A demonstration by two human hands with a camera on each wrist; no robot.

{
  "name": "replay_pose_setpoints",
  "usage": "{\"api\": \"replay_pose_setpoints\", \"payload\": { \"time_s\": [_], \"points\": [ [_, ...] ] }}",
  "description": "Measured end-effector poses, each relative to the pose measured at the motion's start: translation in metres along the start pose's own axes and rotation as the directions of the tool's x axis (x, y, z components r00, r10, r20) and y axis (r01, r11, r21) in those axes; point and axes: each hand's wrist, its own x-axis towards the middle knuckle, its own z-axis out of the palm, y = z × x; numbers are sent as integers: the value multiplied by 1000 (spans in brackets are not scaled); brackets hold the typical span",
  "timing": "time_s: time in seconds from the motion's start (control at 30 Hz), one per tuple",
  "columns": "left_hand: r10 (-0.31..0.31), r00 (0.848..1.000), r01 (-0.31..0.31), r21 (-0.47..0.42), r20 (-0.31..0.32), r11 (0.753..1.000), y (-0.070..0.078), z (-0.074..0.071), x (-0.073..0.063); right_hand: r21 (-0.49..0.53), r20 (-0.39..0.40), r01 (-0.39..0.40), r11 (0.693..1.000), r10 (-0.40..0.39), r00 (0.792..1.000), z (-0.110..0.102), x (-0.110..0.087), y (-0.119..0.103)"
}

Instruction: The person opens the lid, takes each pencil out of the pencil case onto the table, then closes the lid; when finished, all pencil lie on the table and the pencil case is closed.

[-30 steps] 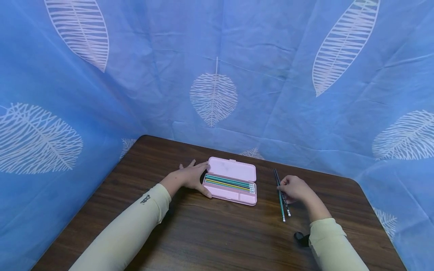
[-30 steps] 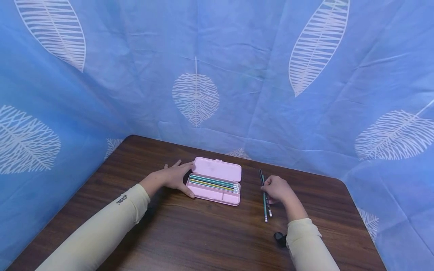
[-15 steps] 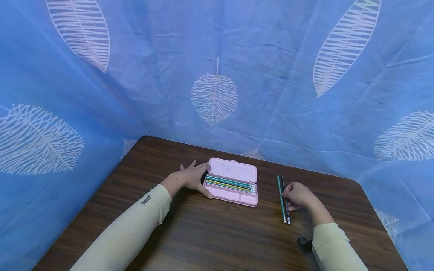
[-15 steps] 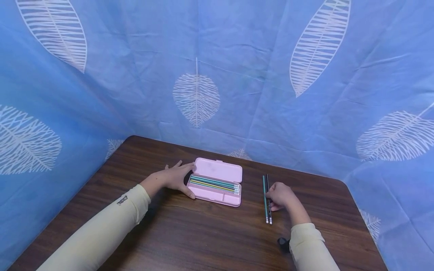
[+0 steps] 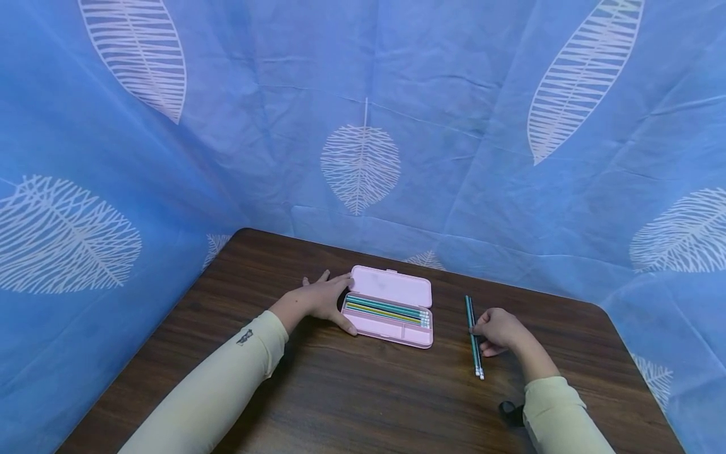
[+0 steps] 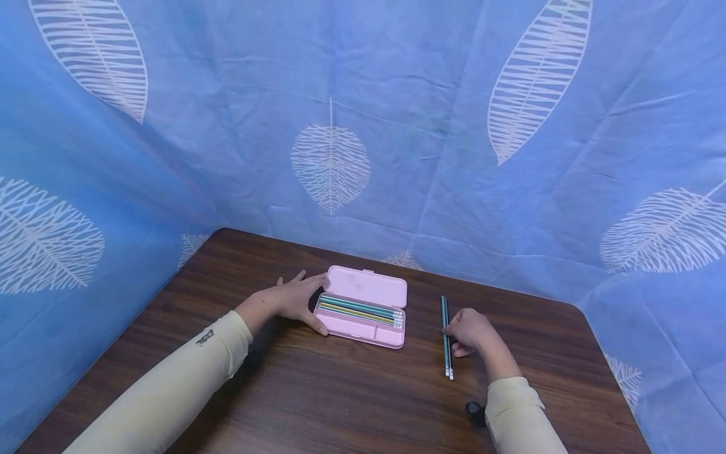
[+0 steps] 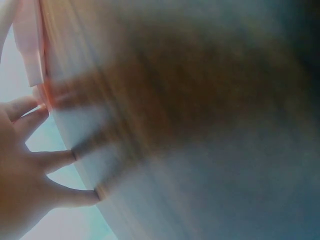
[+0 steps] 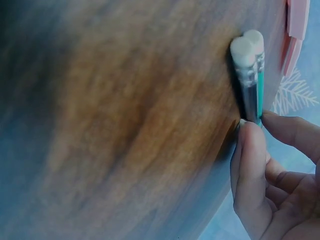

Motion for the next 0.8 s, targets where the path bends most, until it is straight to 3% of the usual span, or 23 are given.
{"api": "replay_pose_setpoints", "payload": {
  "time_s": [0.3, 0.57, 0.8],
  "points": [
    [-4, 1000, 4, -6, 1, 1000, 2, -2, -1, -42, -36, 12, 999, -13, 999, -1, -1, -1],
    [-6, 1000, 6, -11, -13, 1000, 2, -6, -3, -117, -104, 97, 988, -109, 989, 1, -7, -27],
    [-5, 1000, 5, 3, -20, 1000, 2, 1, -4, -184, -88, 199, 963, -217, 972, 17, -12, -51]
  ]
}}
